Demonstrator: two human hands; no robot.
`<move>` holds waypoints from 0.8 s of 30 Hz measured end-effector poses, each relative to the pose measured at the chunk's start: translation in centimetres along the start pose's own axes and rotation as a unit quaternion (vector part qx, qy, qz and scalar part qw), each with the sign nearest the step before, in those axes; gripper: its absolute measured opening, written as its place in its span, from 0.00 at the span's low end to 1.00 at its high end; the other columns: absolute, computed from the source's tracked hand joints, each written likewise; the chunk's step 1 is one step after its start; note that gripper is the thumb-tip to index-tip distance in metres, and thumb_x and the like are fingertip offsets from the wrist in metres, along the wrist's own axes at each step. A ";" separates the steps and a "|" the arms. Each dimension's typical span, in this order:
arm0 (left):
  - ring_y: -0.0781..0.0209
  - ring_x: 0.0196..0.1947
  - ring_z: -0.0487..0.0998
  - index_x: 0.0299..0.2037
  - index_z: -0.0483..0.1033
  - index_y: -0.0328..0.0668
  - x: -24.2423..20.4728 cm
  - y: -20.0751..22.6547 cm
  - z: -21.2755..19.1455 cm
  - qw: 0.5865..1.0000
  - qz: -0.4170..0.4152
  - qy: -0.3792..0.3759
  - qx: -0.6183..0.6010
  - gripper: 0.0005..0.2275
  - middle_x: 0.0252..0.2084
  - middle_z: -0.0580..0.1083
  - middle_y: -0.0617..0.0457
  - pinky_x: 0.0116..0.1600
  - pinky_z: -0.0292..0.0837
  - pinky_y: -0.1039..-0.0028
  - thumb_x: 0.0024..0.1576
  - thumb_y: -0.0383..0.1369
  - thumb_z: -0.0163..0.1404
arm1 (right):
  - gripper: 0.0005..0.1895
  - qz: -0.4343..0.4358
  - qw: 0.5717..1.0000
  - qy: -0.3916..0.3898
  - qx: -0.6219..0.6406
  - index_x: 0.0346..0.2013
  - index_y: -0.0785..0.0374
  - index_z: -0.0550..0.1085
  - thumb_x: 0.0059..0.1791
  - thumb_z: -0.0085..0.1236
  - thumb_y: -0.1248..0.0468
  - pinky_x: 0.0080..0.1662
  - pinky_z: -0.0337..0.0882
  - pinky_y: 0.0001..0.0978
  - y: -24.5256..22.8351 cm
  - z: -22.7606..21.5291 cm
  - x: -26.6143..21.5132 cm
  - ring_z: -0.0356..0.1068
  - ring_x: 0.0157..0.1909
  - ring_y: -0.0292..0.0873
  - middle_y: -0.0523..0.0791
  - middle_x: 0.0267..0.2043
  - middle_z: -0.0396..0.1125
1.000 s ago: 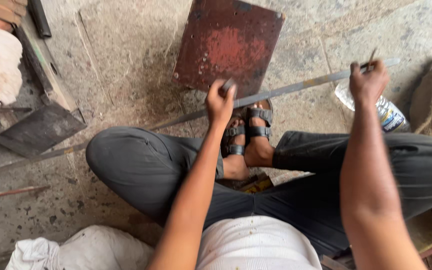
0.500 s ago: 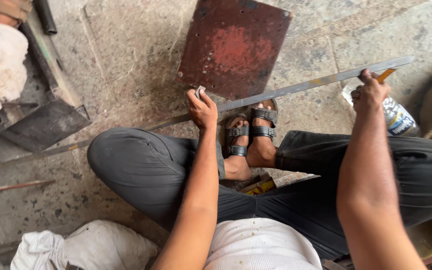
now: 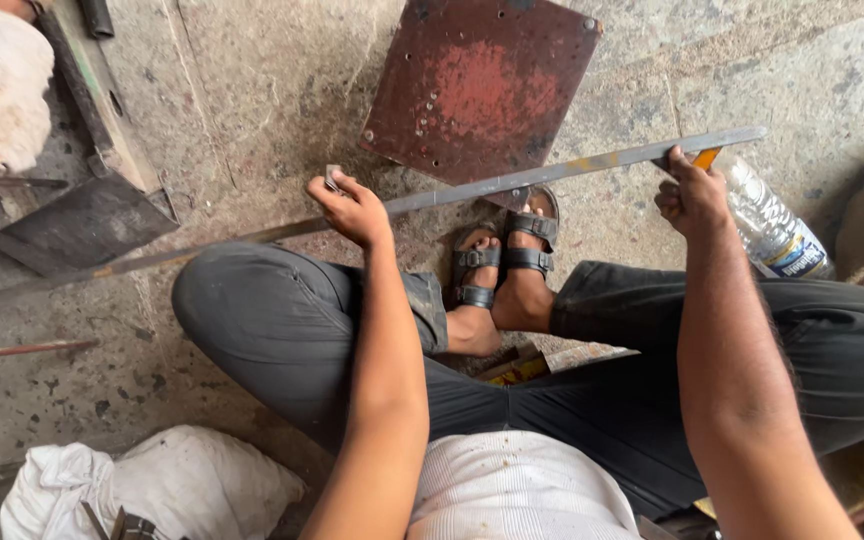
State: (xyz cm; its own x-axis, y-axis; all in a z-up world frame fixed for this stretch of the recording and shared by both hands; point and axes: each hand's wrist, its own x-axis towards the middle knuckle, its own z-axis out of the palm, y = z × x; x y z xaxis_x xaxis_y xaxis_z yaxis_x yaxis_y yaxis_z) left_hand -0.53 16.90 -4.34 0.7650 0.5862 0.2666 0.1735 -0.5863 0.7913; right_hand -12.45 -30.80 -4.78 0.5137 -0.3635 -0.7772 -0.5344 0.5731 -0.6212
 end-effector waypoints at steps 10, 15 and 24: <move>0.64 0.30 0.84 0.42 0.71 0.38 -11.0 11.1 1.9 0.856 0.028 -0.440 -0.271 0.08 0.28 0.79 0.51 0.35 0.77 0.73 0.64 0.35 0.51 | 0.40 -0.016 0.716 -0.077 -0.694 0.44 0.64 0.86 0.53 0.46 0.31 0.37 0.69 0.42 -3.5 2.6 -4.5 0.70 0.33 0.46 0.44 0.33 0.75; 0.62 0.25 0.86 0.40 0.71 0.39 -12.6 11.7 3.0 0.859 -0.009 -0.470 -0.203 0.07 0.28 0.82 0.51 0.31 0.77 0.72 0.61 0.34 0.52 | 0.29 -0.285 0.740 -0.183 -0.582 0.48 0.64 0.80 0.47 0.69 0.43 0.41 0.75 0.40 -4.9 6.2 -7.1 0.74 0.39 0.44 0.48 0.39 0.75; 0.43 0.32 0.83 0.38 0.72 0.42 -12.5 9.7 5.7 0.920 0.080 -0.362 -0.124 0.09 0.30 0.79 0.44 0.35 0.76 0.60 0.55 0.34 0.59 | 0.24 -0.417 0.768 -0.313 -0.372 0.53 0.68 0.76 0.44 0.74 0.70 0.51 0.78 0.34 1.2 14.1 -4.4 0.74 0.54 0.43 0.45 0.54 0.72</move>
State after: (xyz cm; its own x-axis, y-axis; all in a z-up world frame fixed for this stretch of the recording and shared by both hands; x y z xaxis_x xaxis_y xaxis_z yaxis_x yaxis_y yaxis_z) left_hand -4.91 0.69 -3.13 0.9969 -0.0755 0.0239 -0.0545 -0.4346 0.8990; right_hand -5.88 -18.11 -0.67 0.9833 0.1806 -0.0227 0.0388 -0.3295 -0.9434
